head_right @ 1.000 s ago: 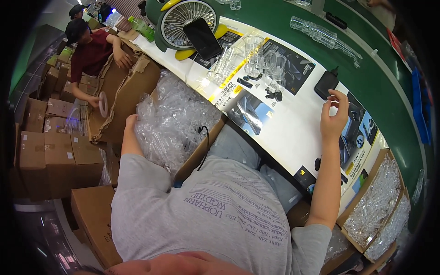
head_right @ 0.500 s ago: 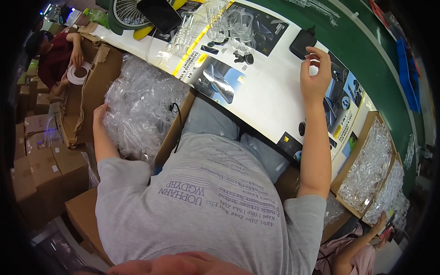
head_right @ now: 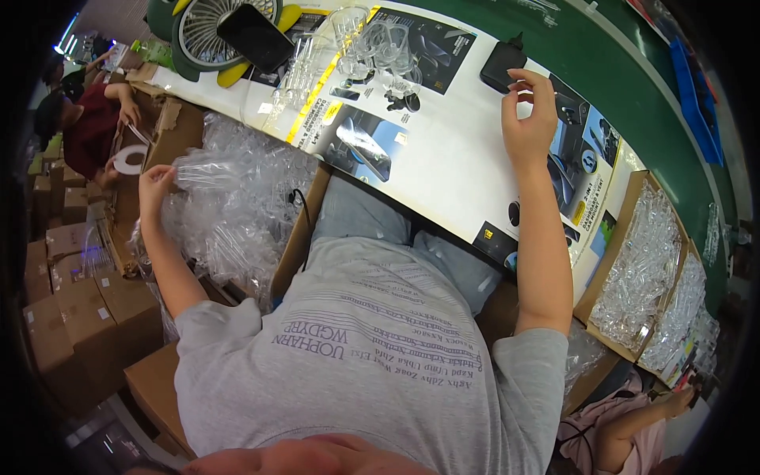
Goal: Assembling clear plastic components by applying sealant from a bottle and joining the parts at a factory workstation.
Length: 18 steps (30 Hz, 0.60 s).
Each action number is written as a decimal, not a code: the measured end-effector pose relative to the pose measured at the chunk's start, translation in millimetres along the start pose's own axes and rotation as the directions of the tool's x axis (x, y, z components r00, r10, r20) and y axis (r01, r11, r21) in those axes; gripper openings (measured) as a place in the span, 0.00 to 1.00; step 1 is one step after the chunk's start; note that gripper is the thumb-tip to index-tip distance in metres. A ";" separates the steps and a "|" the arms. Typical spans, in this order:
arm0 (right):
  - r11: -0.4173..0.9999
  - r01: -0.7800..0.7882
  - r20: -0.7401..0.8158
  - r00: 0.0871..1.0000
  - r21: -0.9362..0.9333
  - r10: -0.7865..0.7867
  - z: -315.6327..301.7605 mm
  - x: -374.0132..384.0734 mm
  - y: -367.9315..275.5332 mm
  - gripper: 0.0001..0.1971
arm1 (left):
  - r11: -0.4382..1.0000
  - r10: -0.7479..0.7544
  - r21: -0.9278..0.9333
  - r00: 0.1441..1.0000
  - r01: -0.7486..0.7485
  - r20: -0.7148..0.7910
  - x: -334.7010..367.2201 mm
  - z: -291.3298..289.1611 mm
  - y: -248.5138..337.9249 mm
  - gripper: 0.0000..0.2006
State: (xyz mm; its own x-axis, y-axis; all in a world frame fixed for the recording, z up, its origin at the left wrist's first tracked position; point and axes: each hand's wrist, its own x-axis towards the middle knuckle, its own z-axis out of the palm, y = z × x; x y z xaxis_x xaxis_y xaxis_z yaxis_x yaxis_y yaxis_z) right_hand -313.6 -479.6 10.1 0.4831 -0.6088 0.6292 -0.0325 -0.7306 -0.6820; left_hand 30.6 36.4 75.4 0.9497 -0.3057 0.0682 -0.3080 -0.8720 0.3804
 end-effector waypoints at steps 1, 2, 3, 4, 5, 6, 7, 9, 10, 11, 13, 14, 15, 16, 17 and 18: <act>1.000 -0.001 -0.011 1.000 -0.001 0.001 0.7 1.0 -0.4 0.12 | 0.952 0.007 -0.304 0.991 0.034 0.131 -3.4 -0.4 2.5 0.05; 1.000 -0.003 -0.026 1.000 0.011 0.004 -1.5 1.3 -1.1 0.13 | 0.816 0.060 -0.569 0.964 0.102 0.258 -5.0 0.6 18.3 0.06; 0.999 0.000 -0.031 1.000 0.033 0.001 -0.5 2.0 -3.0 0.13 | 0.871 0.116 -0.491 0.983 -0.032 0.141 -6.0 7.3 22.5 0.06; 0.999 -0.001 -0.036 0.999 0.040 0.002 -1.9 1.8 -3.7 0.13 | 0.873 0.118 -0.486 0.984 -0.038 0.136 -4.2 9.3 26.9 0.06; 1.000 -0.007 -0.025 1.000 0.029 0.008 -2.3 1.8 -3.6 0.13 | 0.890 0.087 -0.455 0.990 -0.027 0.111 -1.2 6.7 30.6 0.06; 1.000 -0.013 -0.014 1.000 0.017 0.014 -3.1 1.5 -3.1 0.12 | 0.905 0.057 -0.425 0.995 -0.016 0.084 0.2 3.7 32.9 0.06; 1.000 -0.006 -0.013 1.000 0.006 0.006 -4.2 0.8 -2.0 0.13 | 0.788 0.138 -0.615 0.979 -0.018 0.148 -0.8 3.7 30.8 0.07; 1.000 -0.013 -0.013 1.000 0.016 0.013 -4.5 0.4 -0.7 0.13 | 0.778 0.117 -0.627 0.990 -0.044 0.076 -2.0 -1.9 36.7 0.07; 1.000 -0.017 -0.006 1.000 0.015 0.018 -4.0 0.2 -0.5 0.13 | 0.760 0.093 -0.646 0.996 -0.065 0.010 -1.6 -4.0 39.5 0.07; 1.000 -0.019 -0.006 1.000 0.017 0.019 -3.4 0.4 -1.1 0.13 | 0.780 0.120 -0.604 0.987 -0.162 -0.109 1.3 -4.1 40.1 0.07; 1.000 -0.017 -0.003 1.000 0.026 0.017 -3.9 0.3 -0.3 0.13 | 0.700 0.084 -0.695 0.985 -0.166 -0.151 4.0 -6.9 36.7 0.06; 1.000 -0.019 0.000 1.000 0.023 0.019 -4.6 0.2 -0.2 0.13 | 0.603 0.048 -0.779 0.982 -0.172 -0.180 5.7 -7.4 33.5 0.06; 1.000 -0.019 0.003 1.000 0.011 0.019 -4.8 0.7 -0.4 0.13 | 0.562 0.036 -0.815 0.989 -0.141 -0.146 9.7 -13.8 22.7 0.06; 1.000 -0.021 0.002 1.000 0.018 0.021 -4.5 0.7 -0.8 0.13 | 0.567 0.036 -0.811 0.988 -0.143 -0.149 13.5 -14.1 16.5 0.06; 1.000 -0.025 0.004 1.000 0.016 0.025 -4.0 0.5 -0.7 0.13 | 0.606 0.008 -0.758 0.954 -0.244 -0.300 14.8 -14.0 13.9 0.05; 1.000 -0.028 0.007 1.000 0.014 0.028 -3.1 0.1 -0.3 0.13 | 0.645 -0.012 -0.687 0.896 -0.333 -0.445 15.3 -13.6 11.7 0.05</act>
State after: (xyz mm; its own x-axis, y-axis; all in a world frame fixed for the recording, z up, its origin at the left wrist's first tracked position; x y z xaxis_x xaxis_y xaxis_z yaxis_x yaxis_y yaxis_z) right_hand -316.3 -480.4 11.5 0.4882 -0.6269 0.6072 -0.0341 -0.7088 -0.7045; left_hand 42.3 26.8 93.4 0.8794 -0.0932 0.4668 -0.4758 -0.1983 0.8569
